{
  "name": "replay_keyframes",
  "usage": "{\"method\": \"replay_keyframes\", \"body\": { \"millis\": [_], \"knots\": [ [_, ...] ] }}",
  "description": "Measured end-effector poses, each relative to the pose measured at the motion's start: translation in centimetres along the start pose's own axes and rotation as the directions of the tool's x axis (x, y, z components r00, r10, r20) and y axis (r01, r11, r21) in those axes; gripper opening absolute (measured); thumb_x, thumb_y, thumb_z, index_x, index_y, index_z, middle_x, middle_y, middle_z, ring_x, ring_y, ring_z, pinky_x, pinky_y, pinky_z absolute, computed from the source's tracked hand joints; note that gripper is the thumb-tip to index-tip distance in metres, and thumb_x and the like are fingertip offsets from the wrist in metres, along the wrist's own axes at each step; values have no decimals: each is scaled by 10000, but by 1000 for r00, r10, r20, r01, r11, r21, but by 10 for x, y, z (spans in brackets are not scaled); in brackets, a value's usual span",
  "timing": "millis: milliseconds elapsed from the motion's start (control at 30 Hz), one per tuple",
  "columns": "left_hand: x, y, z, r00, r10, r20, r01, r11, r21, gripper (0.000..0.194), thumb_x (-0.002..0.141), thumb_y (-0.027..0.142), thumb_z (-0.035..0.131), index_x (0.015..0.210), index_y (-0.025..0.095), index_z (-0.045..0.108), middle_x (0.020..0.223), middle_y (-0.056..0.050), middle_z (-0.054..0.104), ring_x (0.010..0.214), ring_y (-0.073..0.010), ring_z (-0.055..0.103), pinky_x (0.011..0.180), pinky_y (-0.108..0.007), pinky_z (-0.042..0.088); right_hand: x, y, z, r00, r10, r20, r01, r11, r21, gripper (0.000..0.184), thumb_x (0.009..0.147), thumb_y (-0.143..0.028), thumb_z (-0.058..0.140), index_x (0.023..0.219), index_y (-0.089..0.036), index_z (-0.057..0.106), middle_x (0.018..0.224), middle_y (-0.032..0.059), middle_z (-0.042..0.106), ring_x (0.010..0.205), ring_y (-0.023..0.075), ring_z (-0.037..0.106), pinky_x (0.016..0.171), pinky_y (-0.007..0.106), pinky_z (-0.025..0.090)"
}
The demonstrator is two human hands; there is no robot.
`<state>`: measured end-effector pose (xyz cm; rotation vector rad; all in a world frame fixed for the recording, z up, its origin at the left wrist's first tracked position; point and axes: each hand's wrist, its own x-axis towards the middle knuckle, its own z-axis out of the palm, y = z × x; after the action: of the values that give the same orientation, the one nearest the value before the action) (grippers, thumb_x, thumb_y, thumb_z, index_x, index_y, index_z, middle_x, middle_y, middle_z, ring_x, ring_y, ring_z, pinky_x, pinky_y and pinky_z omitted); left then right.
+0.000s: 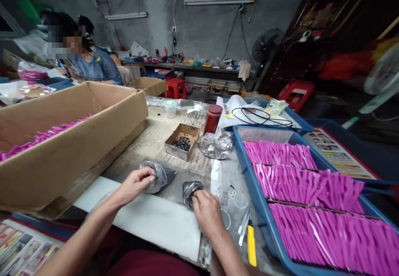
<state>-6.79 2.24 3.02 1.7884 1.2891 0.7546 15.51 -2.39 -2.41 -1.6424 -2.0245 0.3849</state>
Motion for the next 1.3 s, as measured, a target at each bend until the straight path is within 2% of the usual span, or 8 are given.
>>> {"method": "replay_keyframes", "body": {
  "millis": [133,200,300,367,500,800,1067,1300],
  "knots": [
    [-3,13,18,994,-76,81,95,960,-265,140,709,282,434,672,147,441,526,55,326,455,-58,280,418,-173,253,-4,-4,-4,988,53,-147,-26,982,185,165,751,-212,385,682,-173,530,645,22,538,660,152,494,613,251,344],
    [-5,19,29,991,-75,109,107,938,-331,151,703,291,452,665,146,439,518,62,302,445,-52,253,405,-170,233,-7,-10,-5,961,180,-209,-96,928,360,148,757,-255,395,729,-172,514,648,13,530,628,144,485,578,242,351],
    [-6,26,47,990,-45,135,94,916,-389,151,708,285,459,653,145,446,510,67,297,440,-50,245,407,-169,235,-9,-22,-6,911,386,-143,-188,700,688,160,755,-317,399,715,-176,464,565,-27,458,526,113,435,493,214,353],
    [-7,28,59,989,-24,143,82,907,-414,150,711,281,460,650,144,454,511,66,315,443,-52,262,420,-171,254,-10,-30,-5,905,418,-76,-188,554,811,158,746,-327,416,713,-176,450,548,-42,424,500,98,407,470,202,343],
    [-8,31,77,992,11,124,42,909,-414,153,720,274,454,648,141,468,538,45,378,489,-70,340,463,-179,306,-11,-39,-4,905,424,-29,-172,427,888,167,731,-337,445,720,-170,454,535,-52,393,475,82,373,446,192,325],
    [-10,32,84,984,177,-3,-175,973,-152,139,751,201,413,637,154,477,646,0,448,639,-115,441,600,-221,364,-14,-37,1,901,428,-76,-157,485,861,138,731,-303,459,736,-167,478,602,-27,431,533,92,410,490,200,362],
    [-10,35,77,956,286,72,-288,957,24,162,760,184,381,656,159,502,638,-8,452,614,-113,439,566,-217,353,-17,-36,2,921,357,-158,-120,644,756,120,750,-268,435,730,-165,494,635,-4,485,596,115,455,553,220,394],
    [-7,39,71,943,287,166,-304,949,87,156,754,154,365,670,158,497,663,-14,454,629,-113,437,577,-217,352,-18,-35,2,930,332,-157,-120,678,725,105,749,-245,434,725,-167,501,631,-2,506,585,115,465,537,214,393]
  ]
}}
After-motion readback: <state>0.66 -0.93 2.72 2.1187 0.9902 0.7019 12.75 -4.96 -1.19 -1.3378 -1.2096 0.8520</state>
